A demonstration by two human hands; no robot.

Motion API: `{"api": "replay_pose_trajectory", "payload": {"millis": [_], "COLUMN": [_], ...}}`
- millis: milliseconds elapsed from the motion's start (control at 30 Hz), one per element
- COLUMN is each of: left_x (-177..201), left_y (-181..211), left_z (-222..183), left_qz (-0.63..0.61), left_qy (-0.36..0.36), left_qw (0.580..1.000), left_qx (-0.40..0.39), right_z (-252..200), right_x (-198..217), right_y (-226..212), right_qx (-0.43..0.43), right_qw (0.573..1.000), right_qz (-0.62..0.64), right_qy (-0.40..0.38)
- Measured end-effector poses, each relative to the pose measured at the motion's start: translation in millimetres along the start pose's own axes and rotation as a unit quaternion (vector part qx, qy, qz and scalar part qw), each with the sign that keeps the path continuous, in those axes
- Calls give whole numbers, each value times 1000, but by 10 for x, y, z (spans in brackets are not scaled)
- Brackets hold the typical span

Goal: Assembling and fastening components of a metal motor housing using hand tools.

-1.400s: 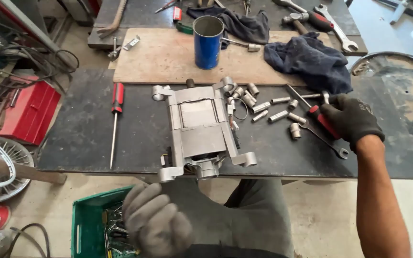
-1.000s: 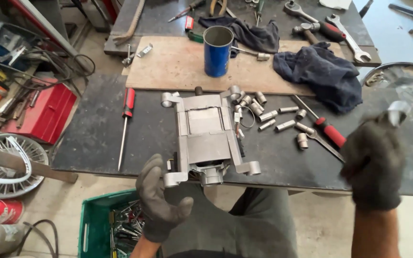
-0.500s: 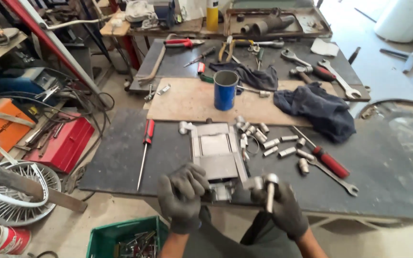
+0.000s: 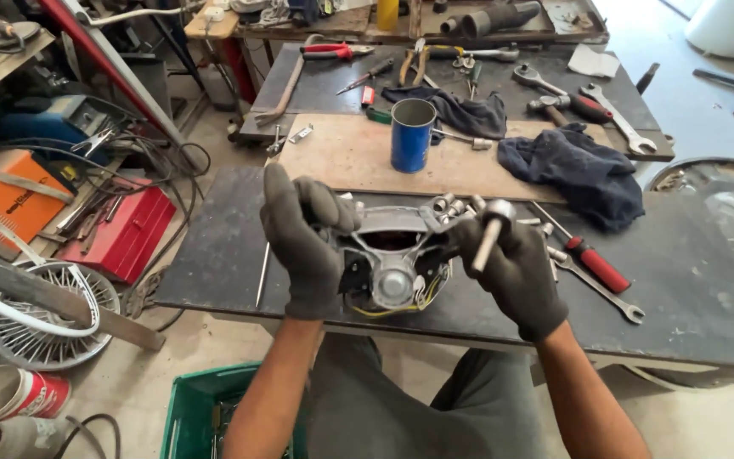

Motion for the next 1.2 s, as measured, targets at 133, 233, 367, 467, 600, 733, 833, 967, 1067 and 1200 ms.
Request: {"api": "replay_pose_trajectory", "payload": {"millis": [133,233,367,467,600,733,833,967,1067,1200], "left_x": [30,-196,-689,-992,-1120,-1142,-1155,-1093,-1060,-1100], "left_y": [93,273,316,-11,-748,-1021,-1116,-1366,-1478,-1476], "left_z": [196,317,244,416,753,1023,1257,1342,1336,1299], "left_qz": [120,355,474,551,708,738,750,800,814,798], "left_qy": [-21,-117,-230,-327,-395,-405,-404,-412,-418,-422], "left_qw": [988,887,666,599,460,466,484,419,392,413], "left_qx": [-92,-270,-527,-480,-363,-272,-201,-124,-96,-118], "right_z": [240,459,862,1127,1353,1226,996,472,206,258], "right_x": [-56,-93,-2,-51,-130,-27,50,191,214,122], "right_y": [-2,40,243,272,321,-82,-426,-898,-967,-948], "right_qx": [45,28,37,17,-29,-51,-45,106,209,199], "right_qw": [998,993,991,992,988,988,997,955,929,934], "right_qz": [54,116,119,116,141,128,-42,-249,-288,-296], "right_qy": [9,16,47,48,56,70,56,121,100,-18]}}
Point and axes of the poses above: each hand's wrist, its own z-axis towards the middle knuckle, its own x-axis out of the back of the hand, y = z × x, the point moved 10 cm from there along z, towards the middle knuckle, and after that the axes turned 7 degrees about -x, right-handed, at the moved point
